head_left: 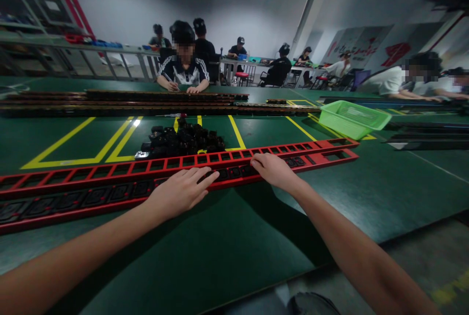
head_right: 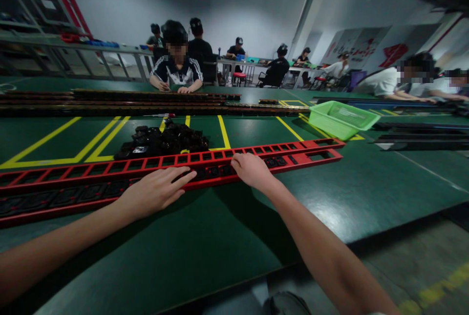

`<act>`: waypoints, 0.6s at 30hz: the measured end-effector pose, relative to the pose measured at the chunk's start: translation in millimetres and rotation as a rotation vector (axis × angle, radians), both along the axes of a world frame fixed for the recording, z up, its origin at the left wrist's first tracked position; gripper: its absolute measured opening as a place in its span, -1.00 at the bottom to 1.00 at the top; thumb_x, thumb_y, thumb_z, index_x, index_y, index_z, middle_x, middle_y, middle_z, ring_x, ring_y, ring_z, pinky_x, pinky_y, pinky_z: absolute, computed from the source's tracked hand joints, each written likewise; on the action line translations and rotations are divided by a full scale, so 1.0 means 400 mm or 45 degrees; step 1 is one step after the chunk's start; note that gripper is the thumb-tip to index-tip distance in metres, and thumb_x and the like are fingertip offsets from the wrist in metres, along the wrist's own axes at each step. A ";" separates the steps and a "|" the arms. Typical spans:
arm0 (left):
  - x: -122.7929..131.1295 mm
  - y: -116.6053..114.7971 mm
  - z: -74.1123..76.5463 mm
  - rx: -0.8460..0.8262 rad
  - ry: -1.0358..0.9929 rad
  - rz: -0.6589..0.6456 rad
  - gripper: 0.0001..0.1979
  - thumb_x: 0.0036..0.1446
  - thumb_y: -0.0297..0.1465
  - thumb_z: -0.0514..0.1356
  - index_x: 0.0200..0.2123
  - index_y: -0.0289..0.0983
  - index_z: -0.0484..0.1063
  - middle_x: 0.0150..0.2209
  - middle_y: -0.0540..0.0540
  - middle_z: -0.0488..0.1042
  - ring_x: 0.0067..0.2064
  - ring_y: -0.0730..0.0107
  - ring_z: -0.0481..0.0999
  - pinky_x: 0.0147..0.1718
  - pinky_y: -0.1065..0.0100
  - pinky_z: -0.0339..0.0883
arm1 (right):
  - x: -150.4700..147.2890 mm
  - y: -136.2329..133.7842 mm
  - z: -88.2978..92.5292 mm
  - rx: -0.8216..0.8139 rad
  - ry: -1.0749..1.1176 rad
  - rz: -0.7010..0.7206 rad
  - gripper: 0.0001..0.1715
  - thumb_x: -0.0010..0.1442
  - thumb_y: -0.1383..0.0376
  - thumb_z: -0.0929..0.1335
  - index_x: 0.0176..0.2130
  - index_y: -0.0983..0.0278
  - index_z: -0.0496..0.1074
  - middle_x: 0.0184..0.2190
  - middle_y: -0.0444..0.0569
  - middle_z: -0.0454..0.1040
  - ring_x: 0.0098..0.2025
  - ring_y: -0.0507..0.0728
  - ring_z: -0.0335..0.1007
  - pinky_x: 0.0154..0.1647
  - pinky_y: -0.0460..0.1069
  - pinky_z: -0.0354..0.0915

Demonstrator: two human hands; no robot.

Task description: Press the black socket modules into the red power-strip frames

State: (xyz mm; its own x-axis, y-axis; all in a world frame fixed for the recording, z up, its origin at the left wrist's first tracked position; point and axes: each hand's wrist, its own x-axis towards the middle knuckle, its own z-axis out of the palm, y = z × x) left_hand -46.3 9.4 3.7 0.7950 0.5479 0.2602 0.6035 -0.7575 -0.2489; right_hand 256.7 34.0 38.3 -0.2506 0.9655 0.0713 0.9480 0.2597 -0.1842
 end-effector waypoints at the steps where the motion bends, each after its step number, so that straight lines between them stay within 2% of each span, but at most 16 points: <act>1: 0.000 0.000 0.001 0.005 0.007 -0.001 -0.49 0.39 -0.33 0.03 0.36 -0.23 0.18 0.22 -0.29 0.38 0.15 0.03 0.46 0.02 0.08 0.43 | -0.001 -0.001 0.001 0.000 0.002 -0.002 -0.67 0.41 0.26 0.20 -0.22 0.26 0.51 -0.23 0.06 0.59 -0.21 0.17 0.46 -0.26 -0.01 0.14; 13: 0.000 0.000 0.001 0.029 -0.001 -0.009 -0.50 0.39 -0.33 0.02 0.36 -0.23 0.18 0.22 -0.29 0.39 0.16 0.04 0.46 0.04 0.09 0.42 | -0.001 -0.001 -0.001 0.032 -0.035 0.020 -0.66 0.41 0.25 0.20 -0.25 0.25 0.51 -0.24 0.04 0.59 -0.24 0.15 0.46 -0.28 -0.01 0.13; 18: -0.001 0.000 -0.003 0.027 -0.017 -0.015 -0.50 0.38 -0.32 0.04 0.35 -0.22 0.19 0.20 -0.29 0.40 0.14 0.05 0.47 0.04 0.11 0.41 | -0.002 -0.007 -0.005 0.070 -0.019 0.023 -0.69 0.39 0.15 0.25 -0.26 0.24 0.49 -0.28 0.01 0.58 -0.28 0.13 0.44 -0.34 -0.02 0.11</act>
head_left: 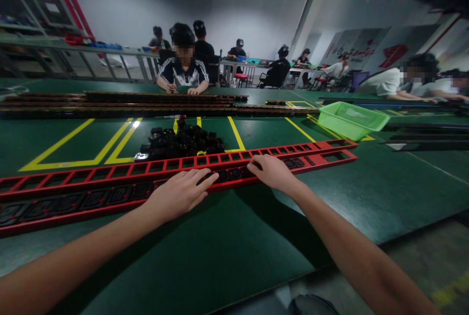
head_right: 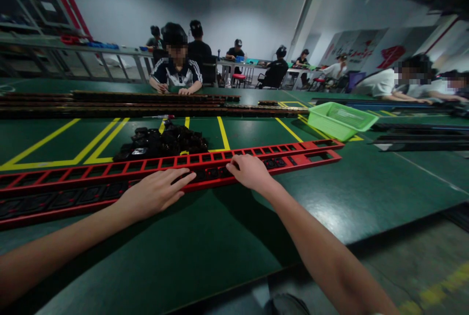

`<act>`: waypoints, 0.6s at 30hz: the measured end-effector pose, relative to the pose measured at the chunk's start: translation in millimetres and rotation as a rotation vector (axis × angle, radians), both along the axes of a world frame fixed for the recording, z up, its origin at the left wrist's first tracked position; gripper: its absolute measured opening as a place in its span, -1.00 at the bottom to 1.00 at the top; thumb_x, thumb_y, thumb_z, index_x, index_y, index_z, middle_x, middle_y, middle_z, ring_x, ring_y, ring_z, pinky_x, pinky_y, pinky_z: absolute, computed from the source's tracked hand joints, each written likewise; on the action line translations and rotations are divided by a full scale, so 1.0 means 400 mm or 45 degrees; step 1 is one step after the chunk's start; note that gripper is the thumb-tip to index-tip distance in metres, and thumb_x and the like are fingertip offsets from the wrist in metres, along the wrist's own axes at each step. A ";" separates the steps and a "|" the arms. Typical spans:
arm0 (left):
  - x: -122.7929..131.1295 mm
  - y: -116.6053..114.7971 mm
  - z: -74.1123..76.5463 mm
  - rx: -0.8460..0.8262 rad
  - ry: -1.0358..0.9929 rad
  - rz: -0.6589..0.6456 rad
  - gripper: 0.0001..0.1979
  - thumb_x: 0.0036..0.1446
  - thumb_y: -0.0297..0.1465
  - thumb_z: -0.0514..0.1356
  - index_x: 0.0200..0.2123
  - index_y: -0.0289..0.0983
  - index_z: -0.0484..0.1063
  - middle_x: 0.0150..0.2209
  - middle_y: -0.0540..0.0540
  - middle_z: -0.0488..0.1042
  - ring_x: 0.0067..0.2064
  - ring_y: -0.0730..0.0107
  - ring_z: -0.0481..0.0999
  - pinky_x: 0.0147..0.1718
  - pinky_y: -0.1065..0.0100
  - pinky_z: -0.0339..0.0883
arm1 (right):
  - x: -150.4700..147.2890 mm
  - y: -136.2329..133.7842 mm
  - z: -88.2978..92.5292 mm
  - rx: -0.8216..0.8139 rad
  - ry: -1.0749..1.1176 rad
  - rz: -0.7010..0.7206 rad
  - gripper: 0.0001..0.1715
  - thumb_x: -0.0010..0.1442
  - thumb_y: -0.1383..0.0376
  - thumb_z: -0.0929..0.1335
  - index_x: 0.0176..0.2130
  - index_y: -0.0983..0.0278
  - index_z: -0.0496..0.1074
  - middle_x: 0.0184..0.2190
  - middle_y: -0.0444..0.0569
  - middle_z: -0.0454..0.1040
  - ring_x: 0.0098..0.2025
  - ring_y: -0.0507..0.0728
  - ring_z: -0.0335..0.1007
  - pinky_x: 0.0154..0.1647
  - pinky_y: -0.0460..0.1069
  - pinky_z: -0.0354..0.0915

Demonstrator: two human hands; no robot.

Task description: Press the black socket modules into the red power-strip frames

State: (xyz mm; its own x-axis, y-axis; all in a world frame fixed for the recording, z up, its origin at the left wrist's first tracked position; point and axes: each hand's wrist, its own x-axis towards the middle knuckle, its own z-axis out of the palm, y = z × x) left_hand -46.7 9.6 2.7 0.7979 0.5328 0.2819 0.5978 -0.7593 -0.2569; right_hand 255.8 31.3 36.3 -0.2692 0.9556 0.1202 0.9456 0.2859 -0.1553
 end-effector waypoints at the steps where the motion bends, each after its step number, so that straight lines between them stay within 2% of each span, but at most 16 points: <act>1: 0.000 0.000 0.000 0.000 -0.003 0.001 -0.50 0.38 -0.33 0.04 0.35 -0.22 0.19 0.20 -0.29 0.40 0.14 0.05 0.47 0.03 0.11 0.41 | 0.000 -0.002 0.000 0.001 0.007 -0.005 -0.69 0.37 0.12 0.27 -0.26 0.24 0.49 -0.28 0.00 0.57 -0.28 0.13 0.44 -0.35 -0.02 0.11; 13: 0.001 0.001 0.003 -0.014 0.007 0.009 -0.50 0.39 -0.32 0.03 0.35 -0.22 0.19 0.20 -0.30 0.40 0.14 0.04 0.47 0.02 0.10 0.43 | -0.011 -0.008 0.004 -0.001 0.018 -0.053 -0.66 0.32 0.03 0.31 -0.27 0.24 0.46 -0.29 0.00 0.56 -0.27 0.15 0.44 -0.37 -0.02 0.10; 18: 0.001 0.000 0.003 -0.025 -0.003 0.003 -0.49 0.39 -0.33 0.03 0.36 -0.22 0.18 0.22 -0.29 0.38 0.16 0.02 0.46 0.05 0.08 0.41 | -0.023 -0.016 0.008 0.034 -0.006 -0.070 -0.58 0.30 -0.05 0.32 -0.30 0.23 0.45 -0.31 0.01 0.56 -0.27 0.16 0.43 -0.38 -0.01 0.09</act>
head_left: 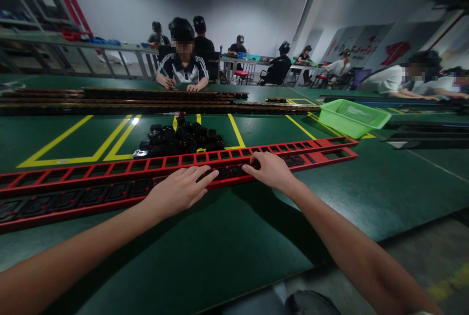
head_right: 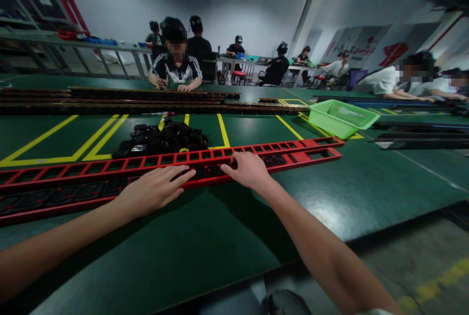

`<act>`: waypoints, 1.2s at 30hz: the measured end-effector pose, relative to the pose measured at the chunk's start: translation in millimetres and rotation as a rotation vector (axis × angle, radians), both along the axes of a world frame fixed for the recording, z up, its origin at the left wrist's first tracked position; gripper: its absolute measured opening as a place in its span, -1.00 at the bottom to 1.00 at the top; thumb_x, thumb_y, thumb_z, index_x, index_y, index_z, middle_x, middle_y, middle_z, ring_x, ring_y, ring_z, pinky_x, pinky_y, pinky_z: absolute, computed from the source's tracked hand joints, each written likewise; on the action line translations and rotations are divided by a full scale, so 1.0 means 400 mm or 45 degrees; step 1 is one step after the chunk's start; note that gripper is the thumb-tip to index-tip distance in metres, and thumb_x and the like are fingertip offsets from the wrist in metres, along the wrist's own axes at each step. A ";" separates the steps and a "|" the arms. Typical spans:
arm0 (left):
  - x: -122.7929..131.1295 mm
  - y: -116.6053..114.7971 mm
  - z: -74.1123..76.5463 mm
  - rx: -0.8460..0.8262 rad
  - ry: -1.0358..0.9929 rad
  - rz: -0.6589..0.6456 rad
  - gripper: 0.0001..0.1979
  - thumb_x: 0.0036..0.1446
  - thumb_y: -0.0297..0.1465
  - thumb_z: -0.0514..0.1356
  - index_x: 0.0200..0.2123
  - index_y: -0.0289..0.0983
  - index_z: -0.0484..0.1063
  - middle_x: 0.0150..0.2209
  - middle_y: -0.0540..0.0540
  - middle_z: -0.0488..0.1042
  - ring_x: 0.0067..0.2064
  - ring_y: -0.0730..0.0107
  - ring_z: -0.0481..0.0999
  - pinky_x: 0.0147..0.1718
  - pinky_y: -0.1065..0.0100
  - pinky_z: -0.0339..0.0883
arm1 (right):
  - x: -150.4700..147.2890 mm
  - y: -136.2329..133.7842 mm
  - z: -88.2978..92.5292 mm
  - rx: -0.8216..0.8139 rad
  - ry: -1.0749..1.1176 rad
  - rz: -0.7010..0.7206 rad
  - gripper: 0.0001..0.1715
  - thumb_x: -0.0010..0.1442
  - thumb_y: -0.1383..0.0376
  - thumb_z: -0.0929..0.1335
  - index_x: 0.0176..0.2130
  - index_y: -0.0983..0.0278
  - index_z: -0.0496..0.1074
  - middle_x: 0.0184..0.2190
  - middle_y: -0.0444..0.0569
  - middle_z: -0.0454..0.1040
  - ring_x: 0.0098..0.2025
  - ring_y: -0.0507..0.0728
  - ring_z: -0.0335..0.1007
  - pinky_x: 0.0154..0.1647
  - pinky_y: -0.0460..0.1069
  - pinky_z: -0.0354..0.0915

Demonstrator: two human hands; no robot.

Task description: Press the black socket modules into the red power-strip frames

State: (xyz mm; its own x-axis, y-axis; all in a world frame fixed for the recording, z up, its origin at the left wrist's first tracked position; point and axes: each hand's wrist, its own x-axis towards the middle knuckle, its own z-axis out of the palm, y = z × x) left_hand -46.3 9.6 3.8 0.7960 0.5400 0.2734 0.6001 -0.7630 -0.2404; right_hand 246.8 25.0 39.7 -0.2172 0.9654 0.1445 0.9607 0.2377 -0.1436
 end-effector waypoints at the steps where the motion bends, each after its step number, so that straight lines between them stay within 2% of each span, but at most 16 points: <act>1: 0.000 0.000 0.000 0.005 0.007 0.003 -0.49 0.39 -0.33 0.03 0.36 -0.23 0.18 0.22 -0.30 0.39 0.16 0.02 0.46 0.04 0.08 0.42 | -0.003 -0.002 0.000 0.006 -0.006 -0.013 -0.57 0.29 -0.06 0.32 -0.30 0.23 0.45 -0.31 0.01 0.56 -0.28 0.17 0.43 -0.38 -0.01 0.09; 6: -0.001 0.000 -0.004 0.011 0.016 0.010 -0.48 0.38 -0.32 0.04 0.36 -0.22 0.18 0.22 -0.30 0.39 0.15 0.03 0.47 0.04 0.08 0.43 | -0.006 -0.002 -0.005 0.023 -0.020 -0.050 -0.58 0.27 -0.07 0.34 -0.30 0.23 0.44 -0.31 0.02 0.56 -0.27 0.18 0.43 -0.38 -0.01 0.09; 12: -0.002 -0.001 -0.004 -0.009 -0.043 0.017 -0.50 0.38 -0.33 0.05 0.35 -0.17 0.20 0.22 -0.27 0.39 0.17 0.07 0.46 0.08 0.12 0.39 | 0.011 0.011 -0.008 -0.044 0.014 -0.003 -0.73 0.35 0.12 0.30 -0.27 0.23 0.46 -0.29 -0.01 0.57 -0.26 0.14 0.45 -0.35 -0.01 0.12; 15: -0.002 -0.001 -0.002 -0.013 -0.040 0.014 -0.50 0.39 -0.32 0.04 0.35 -0.18 0.20 0.22 -0.27 0.39 0.17 0.08 0.45 0.08 0.13 0.39 | 0.012 0.011 -0.005 -0.057 0.014 -0.021 -0.76 0.34 0.14 0.31 -0.26 0.23 0.47 -0.28 0.00 0.57 -0.24 0.15 0.45 -0.35 -0.01 0.13; 25: -0.002 0.000 -0.004 0.013 0.021 0.015 -0.49 0.40 -0.31 0.01 0.37 -0.22 0.16 0.23 -0.28 0.38 0.15 0.03 0.46 0.03 0.10 0.42 | 0.025 0.018 -0.002 -0.085 0.059 0.005 -0.64 0.41 0.23 0.18 -0.24 0.25 0.50 -0.26 0.04 0.58 -0.26 0.14 0.45 -0.31 -0.01 0.14; 36: -0.001 0.001 -0.001 0.009 0.042 0.019 -0.49 0.40 -0.32 0.01 0.37 -0.23 0.17 0.23 -0.30 0.38 0.15 0.01 0.46 0.02 0.08 0.44 | 0.034 0.022 0.003 -0.105 0.059 -0.068 -0.74 0.34 0.22 0.29 -0.24 0.24 0.54 -0.28 0.02 0.60 -0.28 0.15 0.47 -0.35 -0.02 0.14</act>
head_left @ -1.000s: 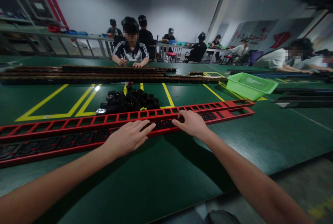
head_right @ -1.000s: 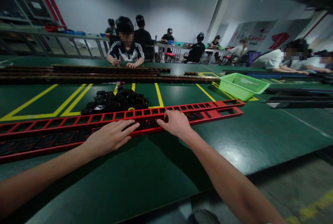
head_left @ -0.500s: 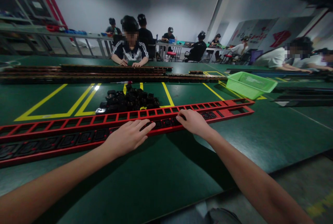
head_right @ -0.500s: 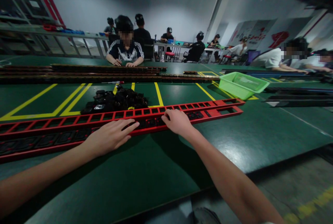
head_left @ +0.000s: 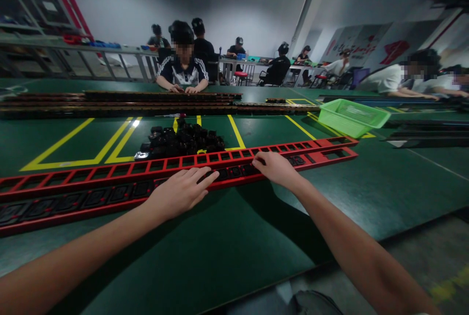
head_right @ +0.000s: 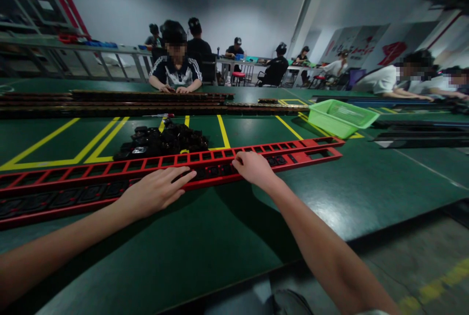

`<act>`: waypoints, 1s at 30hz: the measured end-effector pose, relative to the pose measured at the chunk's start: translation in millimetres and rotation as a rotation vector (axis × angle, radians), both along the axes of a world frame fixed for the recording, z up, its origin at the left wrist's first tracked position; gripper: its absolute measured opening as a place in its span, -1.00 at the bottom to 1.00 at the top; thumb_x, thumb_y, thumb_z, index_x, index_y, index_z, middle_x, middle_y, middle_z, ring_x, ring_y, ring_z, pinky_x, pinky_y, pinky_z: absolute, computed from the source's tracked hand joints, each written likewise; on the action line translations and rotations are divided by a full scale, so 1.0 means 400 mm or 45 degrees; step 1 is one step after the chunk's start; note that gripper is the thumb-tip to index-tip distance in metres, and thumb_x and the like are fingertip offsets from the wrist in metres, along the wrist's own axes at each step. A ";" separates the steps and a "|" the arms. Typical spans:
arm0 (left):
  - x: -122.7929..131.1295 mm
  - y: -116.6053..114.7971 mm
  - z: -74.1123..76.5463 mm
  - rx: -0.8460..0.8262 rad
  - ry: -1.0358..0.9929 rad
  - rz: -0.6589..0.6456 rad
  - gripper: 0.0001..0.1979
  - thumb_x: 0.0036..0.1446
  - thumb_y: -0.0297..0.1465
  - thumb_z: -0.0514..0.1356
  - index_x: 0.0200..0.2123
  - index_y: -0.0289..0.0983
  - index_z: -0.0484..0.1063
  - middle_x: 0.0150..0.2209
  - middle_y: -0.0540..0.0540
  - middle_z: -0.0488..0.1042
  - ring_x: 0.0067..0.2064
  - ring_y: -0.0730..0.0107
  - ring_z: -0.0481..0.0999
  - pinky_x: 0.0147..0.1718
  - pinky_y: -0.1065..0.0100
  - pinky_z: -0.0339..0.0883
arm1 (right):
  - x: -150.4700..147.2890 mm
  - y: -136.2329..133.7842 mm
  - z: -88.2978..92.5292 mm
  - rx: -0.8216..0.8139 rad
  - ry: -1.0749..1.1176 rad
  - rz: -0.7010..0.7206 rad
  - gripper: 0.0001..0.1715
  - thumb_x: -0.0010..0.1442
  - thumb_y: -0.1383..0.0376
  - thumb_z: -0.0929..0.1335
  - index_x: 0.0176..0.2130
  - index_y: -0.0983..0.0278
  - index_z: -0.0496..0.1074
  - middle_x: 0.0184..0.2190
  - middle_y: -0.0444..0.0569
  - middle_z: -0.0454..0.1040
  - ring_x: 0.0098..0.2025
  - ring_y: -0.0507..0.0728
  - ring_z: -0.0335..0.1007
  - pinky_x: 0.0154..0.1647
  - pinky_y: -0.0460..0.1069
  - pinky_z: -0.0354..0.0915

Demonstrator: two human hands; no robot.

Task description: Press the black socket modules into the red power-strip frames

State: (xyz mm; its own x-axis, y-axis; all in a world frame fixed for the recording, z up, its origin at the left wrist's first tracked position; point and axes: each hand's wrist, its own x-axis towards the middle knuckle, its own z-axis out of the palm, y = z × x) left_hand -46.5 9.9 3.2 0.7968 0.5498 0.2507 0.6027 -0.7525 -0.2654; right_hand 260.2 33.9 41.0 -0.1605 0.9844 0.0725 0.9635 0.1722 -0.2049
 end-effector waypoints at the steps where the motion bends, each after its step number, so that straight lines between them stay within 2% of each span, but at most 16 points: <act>1: 0.000 0.000 0.001 0.000 0.006 0.000 -0.49 0.40 -0.32 0.01 0.36 -0.24 0.17 0.23 -0.30 0.37 0.15 0.02 0.46 0.02 0.08 0.44 | 0.001 0.001 -0.001 0.004 -0.005 0.002 -0.74 0.34 0.22 0.29 -0.24 0.24 0.54 -0.28 0.02 0.60 -0.28 0.15 0.47 -0.35 -0.02 0.14; 6: 0.000 -0.001 0.002 -0.001 -0.006 -0.004 -0.49 0.40 -0.32 0.01 0.37 -0.25 0.17 0.22 -0.30 0.38 0.17 0.03 0.45 0.06 0.08 0.41 | 0.002 0.002 -0.002 0.013 0.004 0.036 -0.72 0.35 0.22 0.27 -0.23 0.26 0.54 -0.25 0.03 0.61 -0.25 0.15 0.48 -0.30 -0.03 0.16; 14: -0.003 0.003 -0.005 -0.019 -0.046 -0.007 -0.49 0.39 -0.31 0.03 0.37 -0.20 0.17 0.23 -0.28 0.38 0.16 0.04 0.46 0.04 0.10 0.41 | 0.001 0.003 -0.005 0.011 -0.003 0.024 -0.75 0.34 0.22 0.29 -0.23 0.25 0.54 -0.29 0.02 0.60 -0.29 0.14 0.46 -0.35 -0.03 0.11; 30: -0.001 0.001 -0.001 0.022 -0.016 -0.013 -0.50 0.39 -0.32 0.02 0.36 -0.22 0.18 0.22 -0.28 0.39 0.15 0.05 0.47 0.04 0.11 0.42 | -0.003 0.000 -0.007 0.051 -0.079 0.060 -0.70 0.37 0.24 0.25 -0.22 0.26 0.54 -0.23 0.04 0.61 -0.24 0.16 0.48 -0.30 -0.01 0.13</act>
